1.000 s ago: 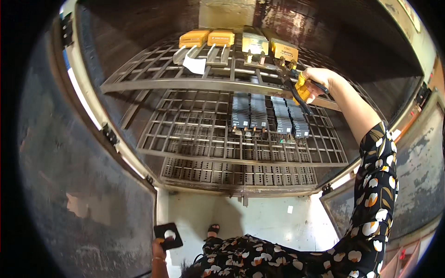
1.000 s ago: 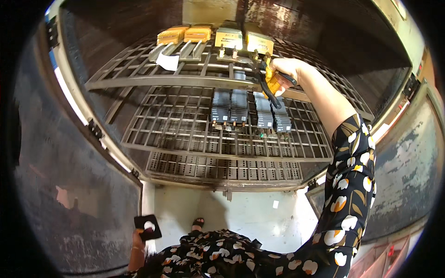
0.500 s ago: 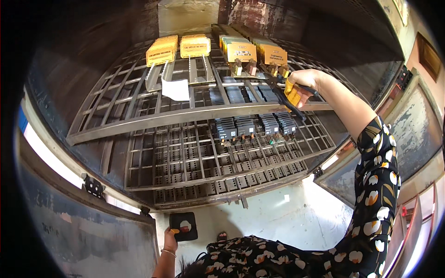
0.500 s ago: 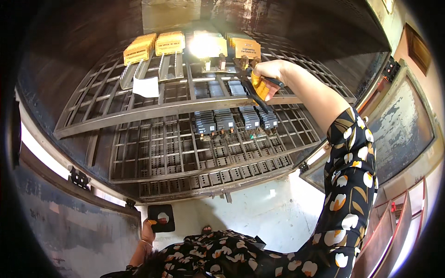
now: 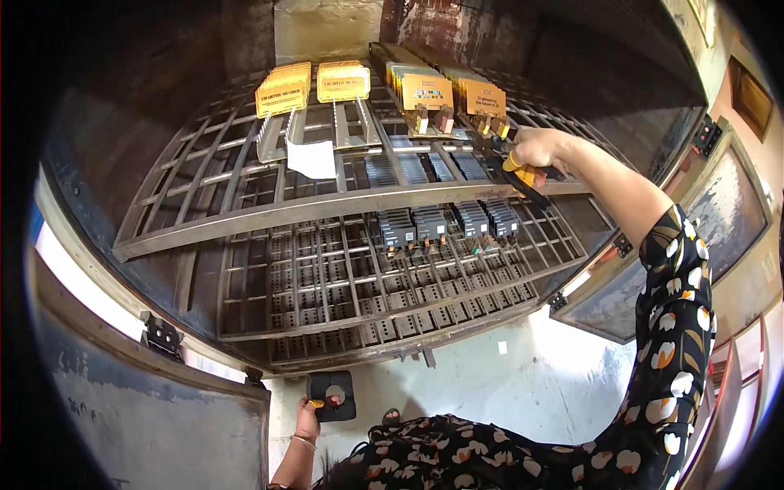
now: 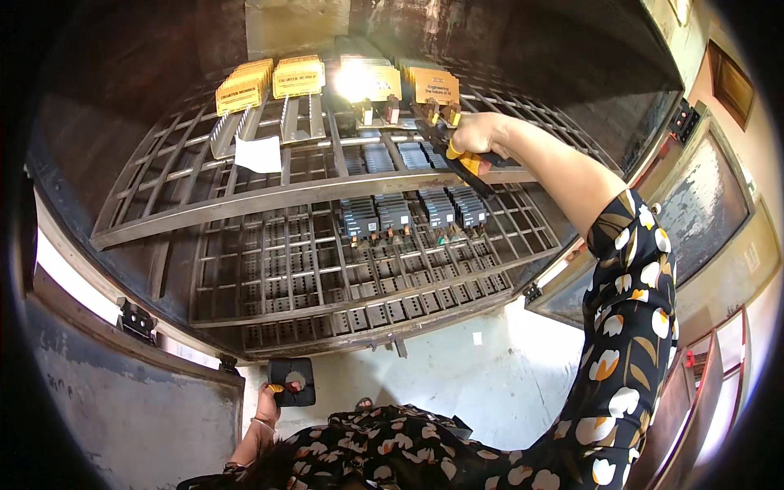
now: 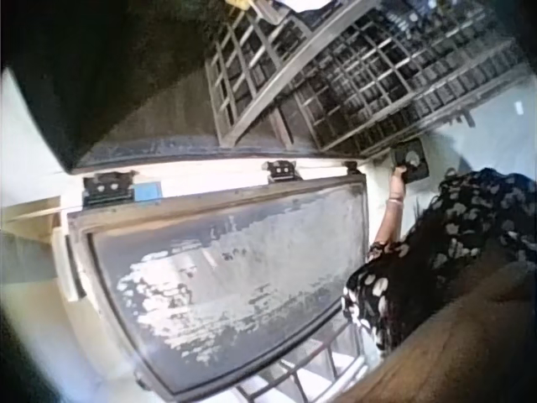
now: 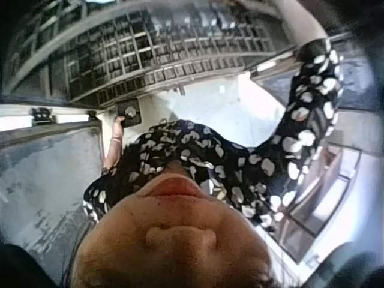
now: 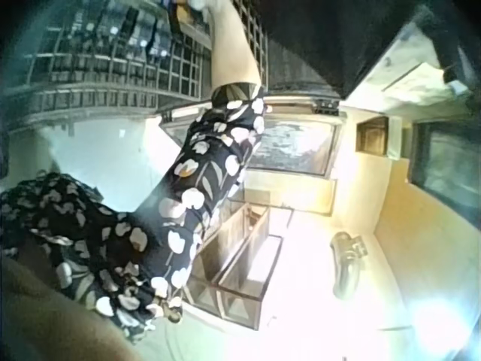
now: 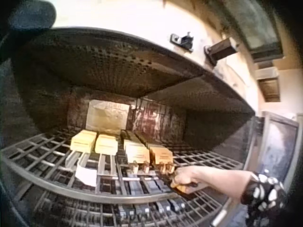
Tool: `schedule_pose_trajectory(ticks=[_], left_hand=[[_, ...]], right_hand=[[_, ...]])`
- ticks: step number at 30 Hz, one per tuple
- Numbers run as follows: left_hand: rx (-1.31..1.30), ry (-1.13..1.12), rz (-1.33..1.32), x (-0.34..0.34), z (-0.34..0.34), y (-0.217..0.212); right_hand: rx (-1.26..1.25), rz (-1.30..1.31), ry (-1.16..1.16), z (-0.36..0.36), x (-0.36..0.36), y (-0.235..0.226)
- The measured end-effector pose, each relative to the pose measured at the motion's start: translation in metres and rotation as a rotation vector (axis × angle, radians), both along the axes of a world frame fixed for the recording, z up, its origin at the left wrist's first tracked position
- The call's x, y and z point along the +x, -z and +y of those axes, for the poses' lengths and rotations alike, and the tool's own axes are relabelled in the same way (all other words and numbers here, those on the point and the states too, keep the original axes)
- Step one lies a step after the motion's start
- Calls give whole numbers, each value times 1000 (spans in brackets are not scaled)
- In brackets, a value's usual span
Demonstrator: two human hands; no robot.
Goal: The person cleans a small rectangular metal plate with a yellow cloth, then retrieves a stack of similar plates from a large industrial oven using pliers. They place the stack on a workbench and proceed to clean a red mat on the table with a liquid solution and a cloth.
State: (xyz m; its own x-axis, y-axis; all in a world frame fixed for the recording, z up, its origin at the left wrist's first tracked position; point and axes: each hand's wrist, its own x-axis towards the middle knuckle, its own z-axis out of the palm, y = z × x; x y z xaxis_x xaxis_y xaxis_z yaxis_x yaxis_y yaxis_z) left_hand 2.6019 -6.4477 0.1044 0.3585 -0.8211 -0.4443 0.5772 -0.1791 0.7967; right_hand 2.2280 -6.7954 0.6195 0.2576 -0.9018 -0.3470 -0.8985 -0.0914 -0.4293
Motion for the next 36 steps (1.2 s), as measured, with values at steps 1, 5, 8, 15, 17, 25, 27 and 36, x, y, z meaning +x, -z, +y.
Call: schedule_pose_trajectory(ticks=[1, 5, 8, 15, 17, 25, 27, 36], left_hand=[[9, -16, 5, -4, 1, -6], [-45, 71, 9, -14, 3, -29], [-29, 92, 10, -22, 3, -49], [-73, 77, 48, -30, 2, -36], [-99, 150, 105, -32, -6, -44], [1, 137, -43, -58, -29, -88], [-65, 200, 17, -55, -34, -76], [-159, 359, 108, -74, -54, -47]], right_hand=[[-49, -10, -15, 4, 0, 1], [-128, -53, 29, 3, -5, 9], [-123, -18, -4, -5, -12, 12], [-151, -27, 32, 4, -18, 12], [-113, -10, 1, 5, -27, 7], [-88, -36, -4, 44, -56, 1], [-102, -83, 25, 54, -61, 2], [-99, -18, 28, 96, -82, 2]])
